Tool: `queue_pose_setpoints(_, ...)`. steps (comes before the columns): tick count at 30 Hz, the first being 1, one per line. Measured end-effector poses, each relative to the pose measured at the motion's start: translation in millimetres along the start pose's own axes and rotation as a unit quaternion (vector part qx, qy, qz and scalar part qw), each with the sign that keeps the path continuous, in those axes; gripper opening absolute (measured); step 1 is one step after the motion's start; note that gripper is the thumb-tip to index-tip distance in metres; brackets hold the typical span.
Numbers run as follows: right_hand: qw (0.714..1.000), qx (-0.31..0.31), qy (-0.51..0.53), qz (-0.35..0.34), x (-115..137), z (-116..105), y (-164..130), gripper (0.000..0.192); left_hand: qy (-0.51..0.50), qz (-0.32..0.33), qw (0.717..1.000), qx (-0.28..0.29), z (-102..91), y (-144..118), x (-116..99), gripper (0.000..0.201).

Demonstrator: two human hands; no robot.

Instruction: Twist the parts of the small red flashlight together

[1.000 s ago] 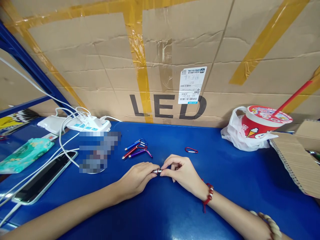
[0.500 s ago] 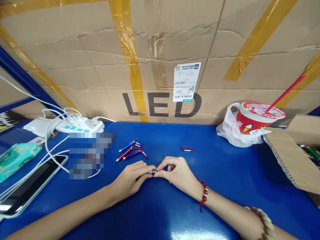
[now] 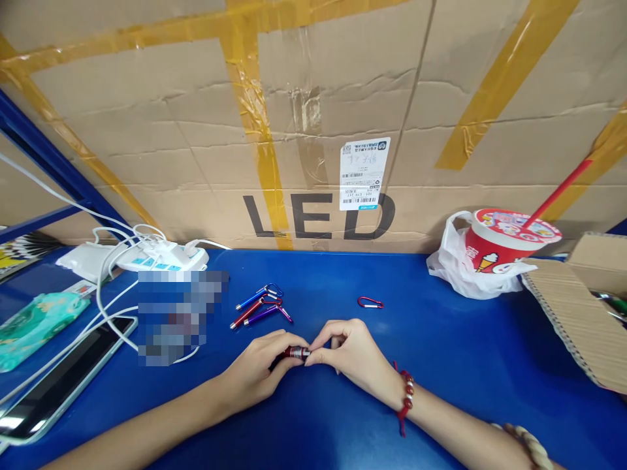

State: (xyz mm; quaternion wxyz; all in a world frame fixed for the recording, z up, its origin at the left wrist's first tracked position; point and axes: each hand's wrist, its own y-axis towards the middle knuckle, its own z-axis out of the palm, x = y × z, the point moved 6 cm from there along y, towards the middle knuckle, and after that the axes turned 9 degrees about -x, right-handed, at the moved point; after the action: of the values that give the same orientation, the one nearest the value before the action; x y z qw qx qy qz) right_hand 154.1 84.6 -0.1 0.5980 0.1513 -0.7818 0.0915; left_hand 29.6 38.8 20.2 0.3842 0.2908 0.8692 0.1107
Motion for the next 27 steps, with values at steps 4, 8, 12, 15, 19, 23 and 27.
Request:
queue_pose_setpoints(4, 1.0, 0.004, -0.015, -0.028, 3.2, 0.7, -0.7, 0.032, -0.005, -0.012, 1.0, 0.018, 0.3, -1.2, -1.7, 0.013)
queue_pose_setpoints(8, 0.999, 0.007, -0.023, -0.021, 1.9, 1.1, -1.1, 0.033, 0.003, -0.009, 1.0, 0.014, 0.7, -2.2, -2.4, 0.012)
queue_pose_setpoints(12, 0.999, 0.007, -0.025, -0.032, 1.2, 1.3, -1.0, 0.032, 0.045, 0.036, 0.998, -0.002, 2.1, -2.7, -3.6, 0.013)
queue_pose_setpoints(15, 0.998, 0.006, -0.039, -0.039, 0.6, 2.1, -0.9, 0.032, 0.094, 0.068, 0.993, -0.005, 3.6, -3.3, -5.1, 0.019)
queue_pose_setpoints(19, 0.997, 0.003, -0.061, -0.035, 2.4, 3.0, -1.5, 0.032, 0.127, 0.073, 0.989, -0.014, 2.5, -3.2, -6.6, 0.02)
queue_pose_setpoints(23, 0.997, 0.003, -0.074, -0.016, 2.9, 2.2, -2.6, 0.034, 0.133, 0.069, 0.989, -0.011, 2.5, -2.0, -7.9, 0.022)
queue_pose_setpoints(27, 0.997, 0.01, -0.08, -0.017, -0.1, 2.4, -2.9, 0.034, 0.153, 0.063, 0.986, 0.002, 3.4, -1.2, -8.1, 0.022)
